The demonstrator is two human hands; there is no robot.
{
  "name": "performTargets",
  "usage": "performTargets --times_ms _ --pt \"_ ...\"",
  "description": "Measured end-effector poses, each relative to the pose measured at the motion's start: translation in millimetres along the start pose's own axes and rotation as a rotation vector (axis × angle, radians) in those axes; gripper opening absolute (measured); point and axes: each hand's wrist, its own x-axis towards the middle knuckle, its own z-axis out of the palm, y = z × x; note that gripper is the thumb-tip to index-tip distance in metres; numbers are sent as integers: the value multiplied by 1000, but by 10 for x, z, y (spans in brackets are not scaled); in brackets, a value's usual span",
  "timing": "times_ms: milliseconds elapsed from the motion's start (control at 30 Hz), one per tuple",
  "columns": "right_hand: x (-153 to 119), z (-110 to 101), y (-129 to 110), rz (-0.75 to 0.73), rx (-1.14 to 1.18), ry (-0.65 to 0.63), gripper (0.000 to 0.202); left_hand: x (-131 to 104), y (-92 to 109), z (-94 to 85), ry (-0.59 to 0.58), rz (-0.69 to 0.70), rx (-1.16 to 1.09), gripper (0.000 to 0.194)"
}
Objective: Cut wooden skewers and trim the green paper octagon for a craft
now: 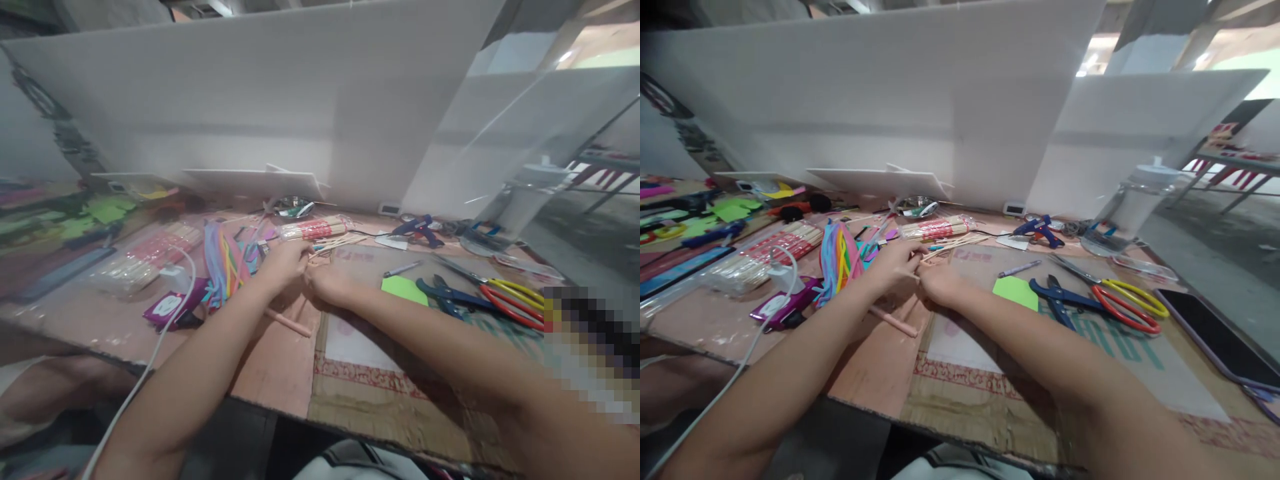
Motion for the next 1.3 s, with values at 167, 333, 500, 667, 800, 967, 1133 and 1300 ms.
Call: performTargets --times_ms 167,333,500,667,800,967,1133,1300 --pt "-605 -514 220 154 552 179 50 -104 299 -60 37 37 -112 28" --pt "-1432 -802 294 290 1345 268 41 -398 1020 -83 -53 189 -479 21" --pt "-1776 -841 308 312 1848 308 44 -459 1642 -116 -205 289 -619 12" --pt "-1859 -755 421 352 1850 316 46 -397 1914 -35 -213 239 -598 17" --pt "-1899 -670 465 339 1813 253 47 -416 1918 59 -259 190 -597 24" --pt "-1878 -613 425 298 1719 218 48 -469 1815 127 -226 229 -589 23" --pt "-1855 -686 475 338 1722 481 39 -465 1690 183 -292 66 -727 26" --pt "-1851 -689 593 396 1764 613 27 -449 1663 213 -220 118 -816 26"
